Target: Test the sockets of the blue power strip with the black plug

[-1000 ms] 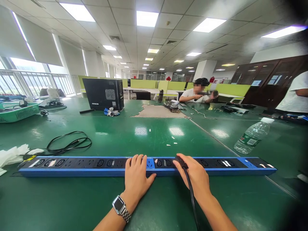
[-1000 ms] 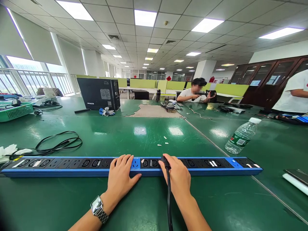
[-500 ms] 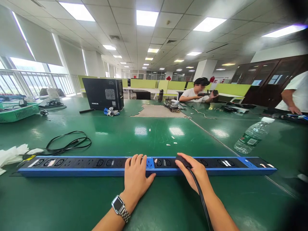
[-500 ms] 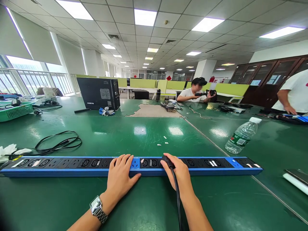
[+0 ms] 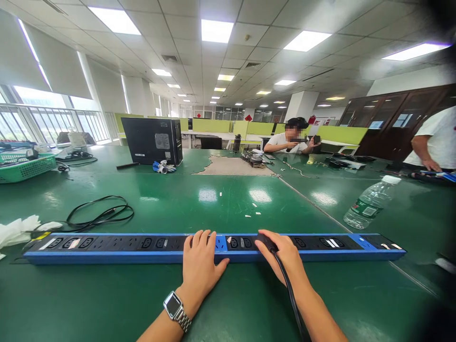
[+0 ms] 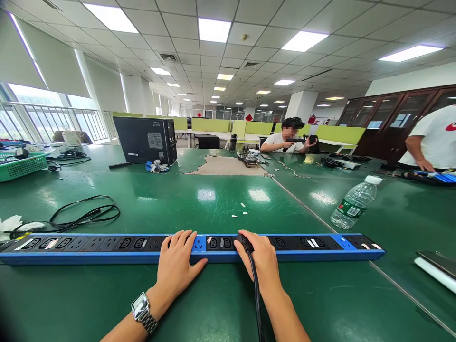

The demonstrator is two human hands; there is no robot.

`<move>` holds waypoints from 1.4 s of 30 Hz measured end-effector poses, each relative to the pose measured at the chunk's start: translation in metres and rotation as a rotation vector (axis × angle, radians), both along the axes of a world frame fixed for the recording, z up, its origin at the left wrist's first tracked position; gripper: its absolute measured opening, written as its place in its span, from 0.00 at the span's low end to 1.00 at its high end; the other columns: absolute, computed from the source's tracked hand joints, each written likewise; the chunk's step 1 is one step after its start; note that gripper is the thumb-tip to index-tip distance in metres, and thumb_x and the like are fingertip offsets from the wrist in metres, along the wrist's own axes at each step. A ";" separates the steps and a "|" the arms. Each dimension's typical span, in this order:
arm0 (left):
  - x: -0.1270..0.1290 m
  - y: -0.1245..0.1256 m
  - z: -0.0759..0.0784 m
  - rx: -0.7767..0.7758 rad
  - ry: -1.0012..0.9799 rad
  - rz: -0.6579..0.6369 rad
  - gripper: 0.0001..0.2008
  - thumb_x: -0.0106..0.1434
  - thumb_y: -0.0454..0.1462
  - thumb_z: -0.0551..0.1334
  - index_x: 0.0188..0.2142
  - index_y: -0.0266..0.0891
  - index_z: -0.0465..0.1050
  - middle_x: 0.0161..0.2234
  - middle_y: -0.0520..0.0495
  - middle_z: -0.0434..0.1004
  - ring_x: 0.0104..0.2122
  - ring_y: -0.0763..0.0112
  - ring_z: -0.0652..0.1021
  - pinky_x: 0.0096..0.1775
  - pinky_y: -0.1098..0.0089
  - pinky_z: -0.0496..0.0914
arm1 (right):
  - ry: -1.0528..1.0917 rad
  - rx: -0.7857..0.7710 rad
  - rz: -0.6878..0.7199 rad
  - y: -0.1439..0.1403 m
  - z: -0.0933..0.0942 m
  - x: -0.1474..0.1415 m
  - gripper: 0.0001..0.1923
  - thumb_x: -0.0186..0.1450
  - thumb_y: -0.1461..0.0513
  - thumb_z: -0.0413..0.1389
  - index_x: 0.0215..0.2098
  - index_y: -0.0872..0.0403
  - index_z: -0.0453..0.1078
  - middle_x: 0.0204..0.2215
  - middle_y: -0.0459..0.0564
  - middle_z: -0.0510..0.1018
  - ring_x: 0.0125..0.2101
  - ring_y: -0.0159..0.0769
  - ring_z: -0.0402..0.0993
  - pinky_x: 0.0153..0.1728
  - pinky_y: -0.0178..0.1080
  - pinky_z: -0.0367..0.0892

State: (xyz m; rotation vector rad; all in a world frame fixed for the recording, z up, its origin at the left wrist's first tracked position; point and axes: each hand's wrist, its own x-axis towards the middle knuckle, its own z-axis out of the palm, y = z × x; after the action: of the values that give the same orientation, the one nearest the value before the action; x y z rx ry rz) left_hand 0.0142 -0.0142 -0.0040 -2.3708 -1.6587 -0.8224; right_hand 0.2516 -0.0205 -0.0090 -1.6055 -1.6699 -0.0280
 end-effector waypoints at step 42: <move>0.000 -0.001 0.001 0.027 -0.006 -0.008 0.27 0.57 0.45 0.66 0.55 0.40 0.67 0.54 0.40 0.73 0.55 0.49 0.69 0.56 0.47 0.59 | -0.017 0.094 -0.151 0.003 -0.011 -0.002 0.24 0.60 0.41 0.54 0.39 0.51 0.73 0.42 0.54 0.79 0.44 0.49 0.72 0.48 0.52 0.64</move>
State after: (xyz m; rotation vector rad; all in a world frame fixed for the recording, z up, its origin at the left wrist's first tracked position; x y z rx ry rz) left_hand 0.0142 -0.0148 -0.0034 -2.3602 -1.6312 -0.8491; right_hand 0.2493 -0.0173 -0.0197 -1.6606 -1.5342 -0.1949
